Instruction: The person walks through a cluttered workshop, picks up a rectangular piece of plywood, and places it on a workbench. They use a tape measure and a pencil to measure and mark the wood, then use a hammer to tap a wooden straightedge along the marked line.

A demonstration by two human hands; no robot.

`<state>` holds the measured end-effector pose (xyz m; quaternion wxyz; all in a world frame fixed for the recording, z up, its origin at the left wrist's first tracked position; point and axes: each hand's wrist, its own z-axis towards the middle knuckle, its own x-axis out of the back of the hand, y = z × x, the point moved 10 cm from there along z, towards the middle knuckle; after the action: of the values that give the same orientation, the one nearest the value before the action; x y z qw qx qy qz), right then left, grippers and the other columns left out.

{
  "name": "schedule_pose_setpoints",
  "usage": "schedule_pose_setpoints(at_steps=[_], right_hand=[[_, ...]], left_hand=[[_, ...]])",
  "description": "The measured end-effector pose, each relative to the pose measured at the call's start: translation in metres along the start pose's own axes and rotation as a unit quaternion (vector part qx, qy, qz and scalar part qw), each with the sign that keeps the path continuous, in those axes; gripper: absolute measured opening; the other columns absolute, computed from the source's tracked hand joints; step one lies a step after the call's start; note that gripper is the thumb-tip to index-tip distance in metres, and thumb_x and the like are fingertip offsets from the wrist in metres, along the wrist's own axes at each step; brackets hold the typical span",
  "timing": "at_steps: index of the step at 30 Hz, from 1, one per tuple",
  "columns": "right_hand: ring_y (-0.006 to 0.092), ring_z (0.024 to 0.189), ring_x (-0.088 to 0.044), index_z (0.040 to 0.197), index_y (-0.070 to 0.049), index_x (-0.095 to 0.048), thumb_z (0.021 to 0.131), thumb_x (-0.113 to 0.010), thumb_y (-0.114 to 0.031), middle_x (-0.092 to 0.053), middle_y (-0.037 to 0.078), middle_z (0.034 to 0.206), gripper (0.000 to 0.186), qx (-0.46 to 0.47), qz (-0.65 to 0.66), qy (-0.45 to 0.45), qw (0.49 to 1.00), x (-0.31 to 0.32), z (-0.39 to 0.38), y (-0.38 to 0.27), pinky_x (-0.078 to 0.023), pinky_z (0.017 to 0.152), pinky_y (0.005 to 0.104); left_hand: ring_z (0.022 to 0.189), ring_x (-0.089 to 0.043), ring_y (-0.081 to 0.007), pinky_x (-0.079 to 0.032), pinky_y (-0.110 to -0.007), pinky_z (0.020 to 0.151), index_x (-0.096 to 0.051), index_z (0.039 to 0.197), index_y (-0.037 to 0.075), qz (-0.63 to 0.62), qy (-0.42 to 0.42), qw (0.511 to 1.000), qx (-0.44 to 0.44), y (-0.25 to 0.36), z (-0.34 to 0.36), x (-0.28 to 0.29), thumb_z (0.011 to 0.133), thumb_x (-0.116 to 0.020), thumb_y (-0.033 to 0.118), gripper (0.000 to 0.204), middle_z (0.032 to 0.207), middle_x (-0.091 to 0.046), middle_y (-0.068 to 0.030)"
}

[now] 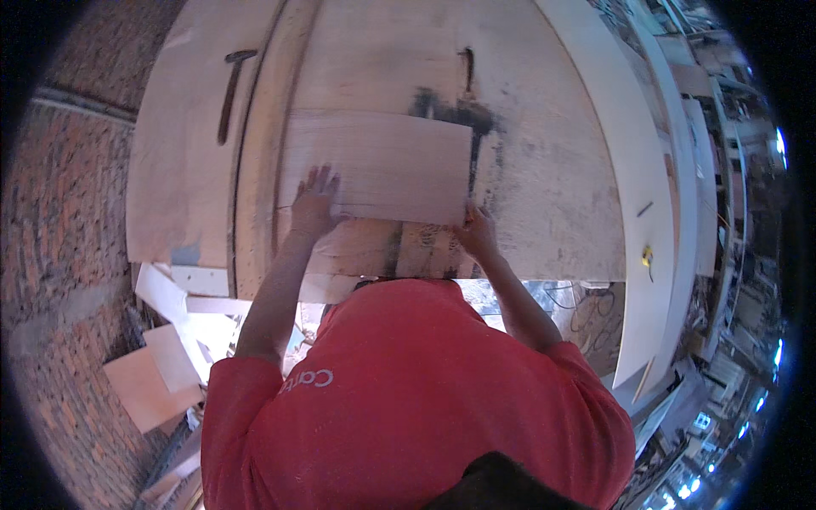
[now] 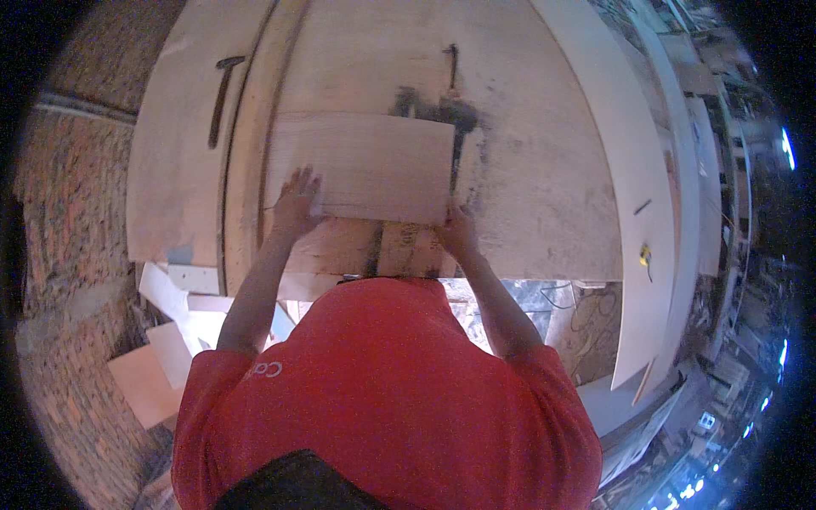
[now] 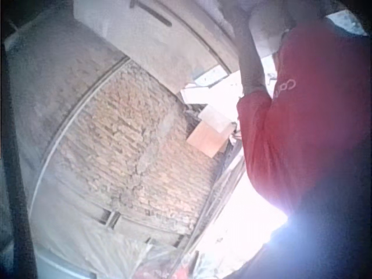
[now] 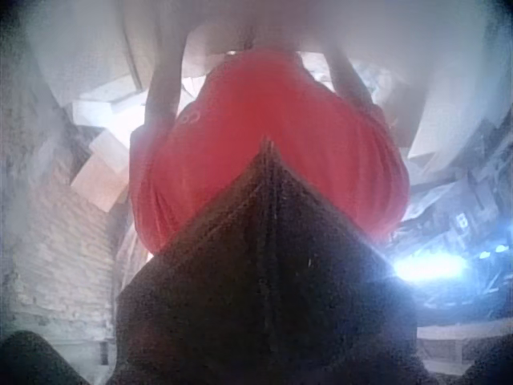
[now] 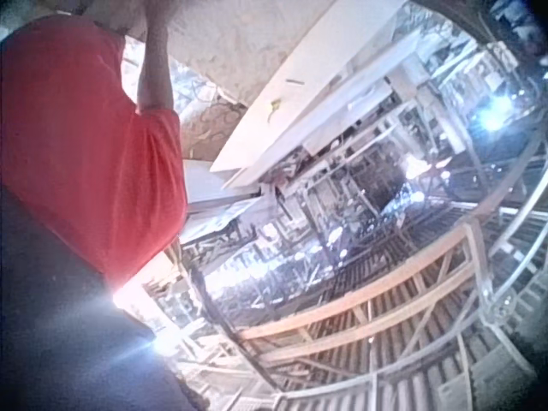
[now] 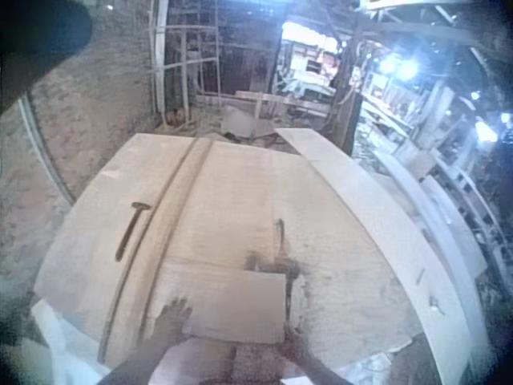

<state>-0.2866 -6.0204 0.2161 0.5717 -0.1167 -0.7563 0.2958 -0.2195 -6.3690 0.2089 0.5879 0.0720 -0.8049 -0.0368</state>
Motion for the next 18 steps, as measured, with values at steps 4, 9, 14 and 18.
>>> schedule_pose_setpoints(at_steps=[4, 9, 14, 18], right_hand=[[0.0321, 0.083, -0.069, 0.132, 0.001, -0.053, 0.078, -0.074, -0.015, -0.066, 0.020, 0.094, 0.060, 0.032, 0.007, 0.022, 0.999, -0.017, 0.025, 0.035, -0.057, 0.071, 0.0394], [0.0316, 0.087, -0.067, 0.133, 0.002, -0.052, 0.080, -0.075, -0.019, -0.068, 0.019, 0.089, 0.062, 0.071, -0.035, 0.062, 0.995, -0.016, 0.054, 0.033, -0.055, 0.074, 0.0409], [0.0341, 0.095, -0.064, 0.135, 0.003, -0.051, 0.079, -0.076, -0.023, -0.070, 0.017, 0.089, 0.067, 0.023, -0.011, 0.026, 0.999, -0.011, 0.079, 0.036, -0.051, 0.080, 0.0447], [0.0317, 0.094, -0.064, 0.133, 0.006, -0.050, 0.079, -0.075, -0.023, -0.071, 0.018, 0.087, 0.066, 0.051, -0.003, 0.012, 0.999, 0.010, 0.092, 0.000, -0.052, 0.081, 0.0427]], left_hand=[[0.150, -0.016, -0.0323, -0.024, -0.052, 0.118, -0.037, 0.150, 0.011, -0.009, 0.003, 1.000, -0.010, -0.001, 0.025, 0.009, 0.073, -0.076, 0.057, 0.098, 0.162, -0.018, -0.0102], [0.150, -0.015, -0.0319, -0.024, -0.052, 0.118, -0.037, 0.150, 0.012, 0.012, 0.001, 1.000, -0.001, -0.007, 0.052, 0.011, 0.072, -0.077, 0.059, 0.099, 0.163, -0.017, -0.0096], [0.150, -0.015, -0.0322, -0.025, -0.053, 0.118, -0.036, 0.150, 0.012, -0.003, 0.013, 1.000, -0.008, -0.012, 0.076, 0.020, 0.070, -0.076, 0.060, 0.102, 0.162, -0.018, -0.0100], [0.150, -0.015, -0.0325, -0.024, -0.054, 0.118, -0.035, 0.151, 0.012, 0.013, 0.024, 1.000, -0.011, -0.017, 0.089, 0.018, 0.070, -0.076, 0.060, 0.103, 0.162, -0.018, -0.0100]])
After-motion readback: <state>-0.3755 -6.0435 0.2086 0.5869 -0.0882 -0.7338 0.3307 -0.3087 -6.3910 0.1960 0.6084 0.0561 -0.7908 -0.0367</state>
